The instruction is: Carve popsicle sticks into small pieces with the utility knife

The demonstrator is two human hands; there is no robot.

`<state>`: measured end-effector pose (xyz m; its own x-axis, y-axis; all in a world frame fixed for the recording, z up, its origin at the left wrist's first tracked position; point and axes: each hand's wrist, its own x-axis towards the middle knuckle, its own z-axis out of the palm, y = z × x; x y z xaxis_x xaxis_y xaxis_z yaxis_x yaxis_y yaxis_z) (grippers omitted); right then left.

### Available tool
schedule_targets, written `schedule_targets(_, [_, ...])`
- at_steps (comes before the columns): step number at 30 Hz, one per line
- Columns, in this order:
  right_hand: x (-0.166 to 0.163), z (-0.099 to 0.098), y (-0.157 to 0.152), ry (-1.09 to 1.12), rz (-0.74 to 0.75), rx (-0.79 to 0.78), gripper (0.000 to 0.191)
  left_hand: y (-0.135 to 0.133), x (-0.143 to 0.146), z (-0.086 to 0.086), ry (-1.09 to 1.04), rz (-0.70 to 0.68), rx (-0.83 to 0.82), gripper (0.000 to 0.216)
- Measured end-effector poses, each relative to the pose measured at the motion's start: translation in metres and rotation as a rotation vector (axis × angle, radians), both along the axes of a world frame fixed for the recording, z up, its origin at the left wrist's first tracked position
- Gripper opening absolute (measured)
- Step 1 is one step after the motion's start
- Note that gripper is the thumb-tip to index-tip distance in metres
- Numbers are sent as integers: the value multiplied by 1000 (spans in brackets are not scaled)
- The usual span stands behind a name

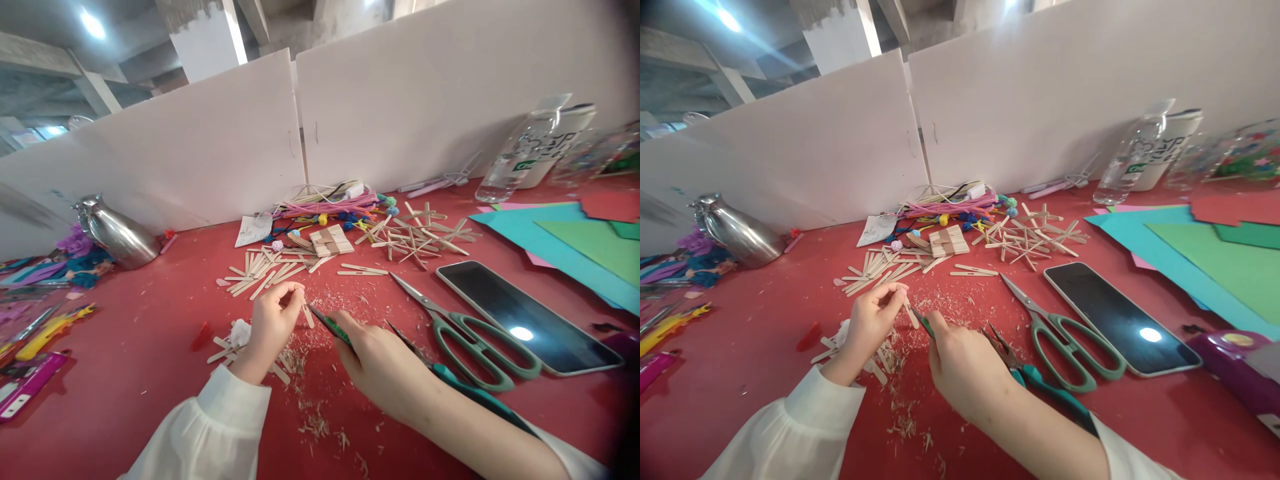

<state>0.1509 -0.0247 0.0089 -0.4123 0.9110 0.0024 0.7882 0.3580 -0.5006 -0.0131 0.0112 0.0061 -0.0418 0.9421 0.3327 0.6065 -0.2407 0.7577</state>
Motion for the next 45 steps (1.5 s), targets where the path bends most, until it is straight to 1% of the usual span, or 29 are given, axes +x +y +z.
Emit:
schedule_targets(4, [-1,0,1,-14,1,-19,30,0,1,-2,4,-13,30,22])
schedule_targets(17, [-2,3,0,-55,-13,-65,26,-1,2,-2,32,-12,16,20])
schedule_targets(31, [-3,4,-2,-56,-5,-73,29,-2,4,-1,35,4,2,20])
schedule_targets(37, [-3,4,-2,-61,-10,-78,28,-2,3,-1,43,6,11,19])
schedule_targets(45, [-3,3,-3,-62,-22,-74,31,-1,3,-2,42,-6,41,18])
